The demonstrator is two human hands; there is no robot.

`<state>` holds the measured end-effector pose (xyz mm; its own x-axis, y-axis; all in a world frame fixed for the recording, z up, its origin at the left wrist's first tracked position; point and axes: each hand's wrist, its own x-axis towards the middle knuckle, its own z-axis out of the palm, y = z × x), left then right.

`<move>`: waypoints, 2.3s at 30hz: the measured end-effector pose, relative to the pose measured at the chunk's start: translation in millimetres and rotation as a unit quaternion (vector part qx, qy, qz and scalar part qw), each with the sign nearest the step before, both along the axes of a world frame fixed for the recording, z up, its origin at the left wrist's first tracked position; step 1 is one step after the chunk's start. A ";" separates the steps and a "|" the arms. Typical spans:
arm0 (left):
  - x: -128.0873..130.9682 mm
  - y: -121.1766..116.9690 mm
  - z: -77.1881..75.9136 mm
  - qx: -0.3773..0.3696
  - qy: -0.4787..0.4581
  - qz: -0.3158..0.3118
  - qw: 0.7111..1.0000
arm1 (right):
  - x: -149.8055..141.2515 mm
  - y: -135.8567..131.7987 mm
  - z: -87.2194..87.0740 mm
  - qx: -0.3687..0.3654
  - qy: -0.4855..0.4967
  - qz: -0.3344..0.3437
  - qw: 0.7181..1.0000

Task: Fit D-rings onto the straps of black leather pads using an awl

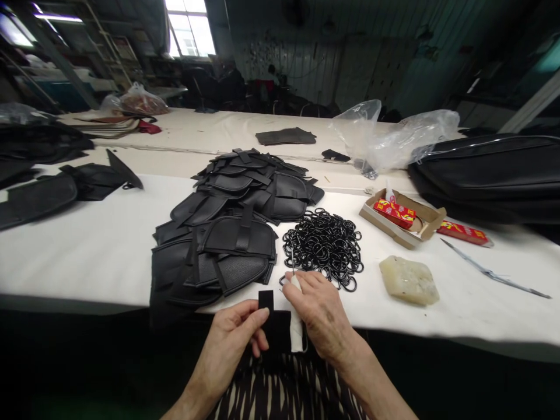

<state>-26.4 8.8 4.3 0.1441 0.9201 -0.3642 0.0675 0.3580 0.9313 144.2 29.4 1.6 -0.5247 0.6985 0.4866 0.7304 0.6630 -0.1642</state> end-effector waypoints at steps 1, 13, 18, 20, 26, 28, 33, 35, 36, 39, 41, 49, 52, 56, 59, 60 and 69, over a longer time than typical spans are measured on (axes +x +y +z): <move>-1.2 0.1 0.8 0.007 0.001 0.007 1.000 | -0.9 1.9 -0.7 0.000 -0.017 0.007 1.000; -4.8 7.5 1.0 -0.003 -0.015 -0.016 1.000 | -5.2 13.4 -9.4 0.008 0.001 0.010 1.000; -4.0 7.7 9.3 0.006 0.008 -0.018 1.000 | -6.0 3.1 -9.9 0.023 0.105 -0.054 0.993; -1.1 7.2 10.7 0.015 0.020 -0.023 0.999 | -8.4 -4.3 -8.8 0.026 0.139 -0.081 0.987; 14.4 12.4 2.6 0.116 0.089 -0.016 0.989 | -27.8 -10.7 -23.8 0.050 0.144 -0.104 0.983; 17.5 15.5 -1.5 0.131 0.106 -0.007 0.986 | -32.4 -8.2 -30.7 0.046 0.150 -0.117 0.981; 18.1 18.1 -6.7 0.112 0.088 -0.020 0.990 | -28.6 -8.2 -32.2 0.014 0.191 -0.131 0.973; 17.7 16.7 -6.8 0.099 0.086 -0.023 0.991 | -22.6 -12.1 -28.2 -0.004 0.219 -0.150 0.964; 17.5 15.8 -6.7 0.095 0.089 -0.023 0.991 | -19.3 -14.5 -25.9 -0.012 0.231 -0.162 0.959; 16.6 13.6 -5.9 0.094 0.100 -0.022 0.990 | -10.7 -21.5 -19.7 -0.049 0.234 -0.180 0.954; 16.1 12.9 -5.4 0.099 0.096 -0.023 0.990 | -7.7 -24.0 -16.9 -0.085 0.206 -0.169 0.960; 17.3 13.4 -5.7 0.106 0.080 -0.025 0.991 | -13.8 -15.8 -3.4 -0.172 0.065 -0.138 0.973; 18.0 13.5 -5.1 0.102 0.070 -0.023 0.992 | -15.8 -13.1 3.2 -0.181 0.027 -0.132 0.974; 17.9 12.7 -5.6 0.105 0.061 -0.020 0.992 | -17.1 -13.8 5.2 -0.177 -0.001 -0.138 0.974; 17.0 11.6 -5.9 0.109 0.058 -0.018 0.992 | -18.7 -13.7 3.1 -0.166 -0.005 -0.152 0.974; 16.7 11.3 -5.7 0.112 0.058 -0.016 0.992 | -18.9 -13.1 2.4 -0.163 -0.003 -0.157 0.974; 14.8 10.3 -5.8 0.119 0.074 -0.030 0.990 | -5.3 -14.4 7.1 -0.135 0.077 -0.225 0.962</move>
